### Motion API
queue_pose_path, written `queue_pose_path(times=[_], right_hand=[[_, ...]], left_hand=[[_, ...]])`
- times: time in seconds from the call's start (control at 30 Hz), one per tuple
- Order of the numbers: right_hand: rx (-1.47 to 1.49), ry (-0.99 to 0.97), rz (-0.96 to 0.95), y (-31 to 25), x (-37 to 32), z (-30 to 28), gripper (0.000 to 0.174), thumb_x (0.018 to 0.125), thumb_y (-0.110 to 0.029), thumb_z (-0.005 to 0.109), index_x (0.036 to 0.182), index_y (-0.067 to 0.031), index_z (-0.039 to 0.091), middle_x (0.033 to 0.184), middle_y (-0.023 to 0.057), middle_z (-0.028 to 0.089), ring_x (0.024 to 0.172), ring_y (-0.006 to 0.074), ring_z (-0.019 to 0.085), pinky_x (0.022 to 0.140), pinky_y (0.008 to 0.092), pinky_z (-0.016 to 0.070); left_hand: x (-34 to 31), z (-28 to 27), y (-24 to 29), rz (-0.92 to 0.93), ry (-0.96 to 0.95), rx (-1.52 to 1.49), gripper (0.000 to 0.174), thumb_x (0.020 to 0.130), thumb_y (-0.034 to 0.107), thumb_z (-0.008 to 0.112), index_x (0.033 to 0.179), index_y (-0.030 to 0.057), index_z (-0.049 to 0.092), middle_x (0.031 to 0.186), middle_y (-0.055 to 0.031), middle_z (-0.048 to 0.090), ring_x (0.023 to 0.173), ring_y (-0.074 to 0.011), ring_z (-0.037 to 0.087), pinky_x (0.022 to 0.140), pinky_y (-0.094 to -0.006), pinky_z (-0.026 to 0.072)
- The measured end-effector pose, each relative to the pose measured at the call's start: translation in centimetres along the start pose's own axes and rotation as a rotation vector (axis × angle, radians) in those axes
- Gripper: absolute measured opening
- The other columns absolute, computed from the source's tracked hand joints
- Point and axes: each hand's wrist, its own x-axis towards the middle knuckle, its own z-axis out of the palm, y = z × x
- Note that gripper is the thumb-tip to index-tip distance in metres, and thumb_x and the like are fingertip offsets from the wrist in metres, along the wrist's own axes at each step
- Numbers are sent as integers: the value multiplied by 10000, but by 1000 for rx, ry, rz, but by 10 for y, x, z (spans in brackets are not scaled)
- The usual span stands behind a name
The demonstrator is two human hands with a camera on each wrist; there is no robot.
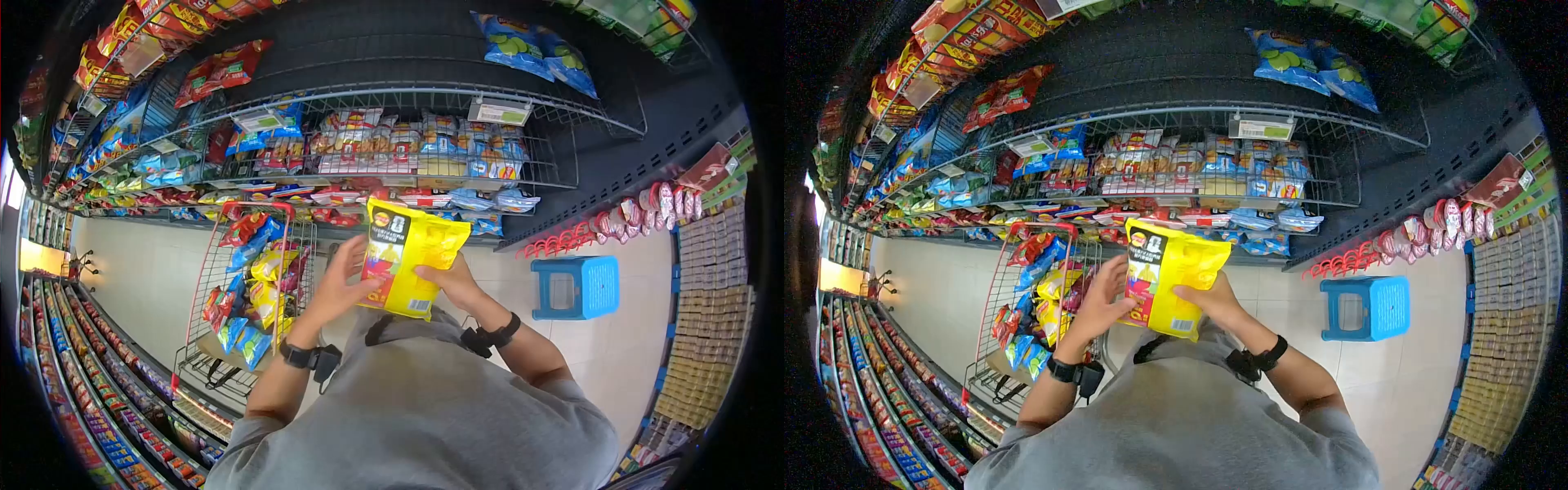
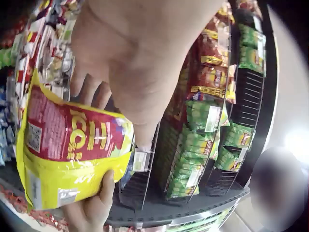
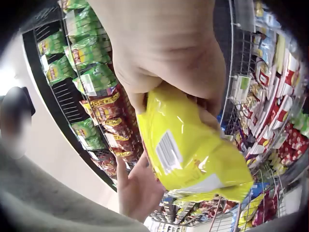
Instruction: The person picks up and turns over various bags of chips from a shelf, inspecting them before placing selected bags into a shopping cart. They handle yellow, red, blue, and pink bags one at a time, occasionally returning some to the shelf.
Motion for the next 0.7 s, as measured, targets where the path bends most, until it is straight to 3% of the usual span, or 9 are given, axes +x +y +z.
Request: queue_pose_path(times=[0.07, 0.1, 0.17, 0.27, 0.37, 0.63, 0.7], right_hand=[[-82, -20, -29, -2, 2, 7, 548, 812, -83, 740, 1299, -17, 498, 1226, 87, 609, 1120, 188, 583, 967, 355, 465], [-146, 8, -22, -9, -21, -1, 546, 812, -82, 740, 1297, -14, 499, 1226, 86, 608, 1123, 187, 581, 967, 353, 464], [-206, 13, -79, -7, -24, 4, 543, 811, -81, 741, 1292, -9, 499, 1226, 84, 606, 1129, 186, 577, 968, 347, 462], [-171, 21, -96, -4, -28, 3, 589, 822, -72, 723, 1336, -7, 442, 1276, 88, 574, 1166, 186, 554, 992, 347, 445], [-82, 50, -91, 17, -31, -8, 619, 841, -105, 715, 1363, -4, 399, 1301, 98, 555, 1187, 201, 541, 1006, 356, 436], [83, 186, -131, 46, -12, 19, 556, 898, -201, 677, 1345, 5, 417, 1277, 109, 565, 1149, 207, 559, 982, 349, 451], [48, 226, -60, 47, -2, 36, 540, 904, -204, 671, 1336, 7, 427, 1273, 110, 566, 1137, 203, 564, 970, 344, 459]], left_hand=[[14, 5, 2, 8, 2, -28, 862, 778, 84, 742, 1476, 46, 238, 1359, -115, 466, 1207, -175, 491, 1023, -337, 409], [10, 31, -5, -85, -5, -105, 784, 778, 61, 732, 1435, 30, 305, 1315, -94, 506, 1174, -156, 510, 995, -322, 425], [15, 33, -12, -24, -10, -89, 640, 776, 60, 741, 1335, 19, 433, 1216, -77, 585, 1100, -147, 564, 943, -312, 463], [20, 33, -6, -106, 27, -64, 514, 775, 62, 750, 1233, 17, 522, 1113, -56, 641, 1014, -135, 607, 874, -298, 501], [21, 37, -11, -38, 42, -63, 416, 800, 90, 753, 1161, 23, 557, 1047, -44, 667, 931, -118, 626, 831, -298, 513], [17, 7, -14, -50, 17, -193, 414, 822, 81, 736, 1191, 42, 552, 1069, -37, 654, 950, -113, 611, 842, -295, 505], [12, -9, -19, -36, 21, -250, 425, 826, 82, 732, 1203, 39, 539, 1073, -37, 650, 948, -113, 610, 840, -295, 506]])
